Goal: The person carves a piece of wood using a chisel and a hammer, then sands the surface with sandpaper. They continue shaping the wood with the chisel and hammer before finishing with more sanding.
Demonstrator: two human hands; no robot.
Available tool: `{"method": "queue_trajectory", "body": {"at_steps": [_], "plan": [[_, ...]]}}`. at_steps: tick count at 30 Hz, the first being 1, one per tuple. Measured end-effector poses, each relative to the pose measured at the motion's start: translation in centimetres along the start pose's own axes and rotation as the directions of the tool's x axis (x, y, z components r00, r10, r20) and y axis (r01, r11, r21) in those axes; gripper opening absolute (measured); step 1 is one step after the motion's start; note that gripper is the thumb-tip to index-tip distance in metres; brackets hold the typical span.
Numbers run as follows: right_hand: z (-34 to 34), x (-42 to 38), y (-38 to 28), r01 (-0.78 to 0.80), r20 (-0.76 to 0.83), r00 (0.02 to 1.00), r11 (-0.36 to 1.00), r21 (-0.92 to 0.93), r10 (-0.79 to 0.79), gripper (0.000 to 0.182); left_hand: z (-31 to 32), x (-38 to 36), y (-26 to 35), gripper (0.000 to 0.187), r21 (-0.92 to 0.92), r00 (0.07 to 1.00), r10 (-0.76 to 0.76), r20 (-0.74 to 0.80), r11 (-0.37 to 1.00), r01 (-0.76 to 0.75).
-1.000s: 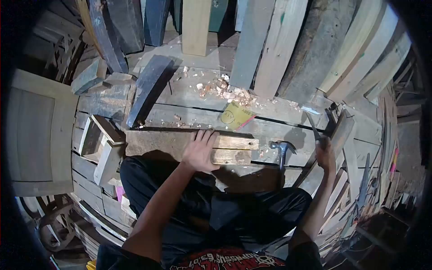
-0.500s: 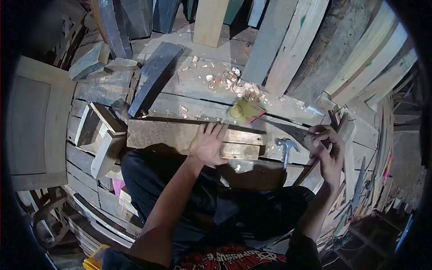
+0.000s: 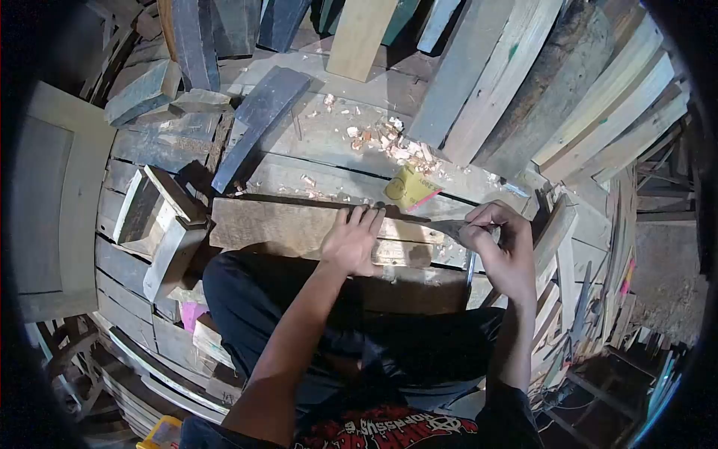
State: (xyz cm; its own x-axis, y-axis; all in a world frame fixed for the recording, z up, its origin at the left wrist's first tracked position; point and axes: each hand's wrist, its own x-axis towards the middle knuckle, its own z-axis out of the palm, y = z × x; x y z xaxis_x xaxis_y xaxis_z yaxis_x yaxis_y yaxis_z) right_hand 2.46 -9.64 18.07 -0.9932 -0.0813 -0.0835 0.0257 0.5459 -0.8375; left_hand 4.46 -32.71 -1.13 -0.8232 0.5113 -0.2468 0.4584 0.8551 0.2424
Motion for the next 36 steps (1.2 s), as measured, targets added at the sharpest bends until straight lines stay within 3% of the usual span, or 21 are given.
{"method": "queue_trajectory", "body": {"at_steps": [6, 14, 18, 25, 26, 29, 30, 33, 36], "plan": [[1.1, 0.2, 0.5, 0.006, 0.016, 1.0, 1.0, 0.014, -0.006, 0.021, -0.2, -0.2, -0.1, 0.123, -0.035, 1.0, 0.002, -0.005, 0.999, -0.002], [2.2, 1.7, -0.8, -0.006, -0.024, 1.0, 0.98, -0.201, 0.001, 0.028, 0.6, 0.0, 0.0, 0.128, -0.049, 0.999, -0.017, -0.04, 0.999, 0.015], [1.5, 2.5, -1.4, -0.102, 0.059, 0.991, 0.956, -0.276, 0.123, 0.038, 0.1, 0.2, 0.4, 0.129, -0.036, 0.999, -0.037, -0.037, 0.999, 0.036], [0.0, 2.4, -2.3, -0.141, 0.092, 0.981, 0.954, -0.263, 0.171, 0.045, 0.2, -0.8, 1.5, 0.125, -0.025, 0.997, -0.056, -0.052, 0.998, 0.055], [0.3, 2.4, -1.2, -0.161, 0.116, 0.976, 0.968, -0.195, 0.186, 0.047, 0.4, -0.9, 1.4, 0.123, -0.066, 0.996, -0.055, -0.065, 0.997, 0.051], [0.6, 1.1, 0.3, -0.108, 0.04, 0.992, 0.963, -0.248, 0.121, 0.048, 0.7, -1.2, 1.7, 0.12, -0.009, 0.985, -0.053, -0.163, 0.999, 0.052], [-0.2, -0.1, -1.7, -0.157, 0.073, 0.982, 0.968, -0.195, 0.174, 0.048, 0.2, -1.3, 1.9, 0.119, -0.032, 0.989, -0.059, -0.135, 0.998, 0.055], [0.3, -0.8, 0.8, -0.12, 0.035, 0.991, 0.981, -0.152, 0.127, 0.046, 0.7, -2.1, 2.6, 0.12, -0.135, 0.986, -0.115, -0.121, 0.986, 0.098], [0.7, -2.6, 0.5, -0.153, 0.057, 0.986, 0.985, -0.081, 0.158, 0.045, 0.8, -3.9, 4.8, 0.122, -0.083, 0.974, -0.205, -0.1, 0.977, 0.197]]}}
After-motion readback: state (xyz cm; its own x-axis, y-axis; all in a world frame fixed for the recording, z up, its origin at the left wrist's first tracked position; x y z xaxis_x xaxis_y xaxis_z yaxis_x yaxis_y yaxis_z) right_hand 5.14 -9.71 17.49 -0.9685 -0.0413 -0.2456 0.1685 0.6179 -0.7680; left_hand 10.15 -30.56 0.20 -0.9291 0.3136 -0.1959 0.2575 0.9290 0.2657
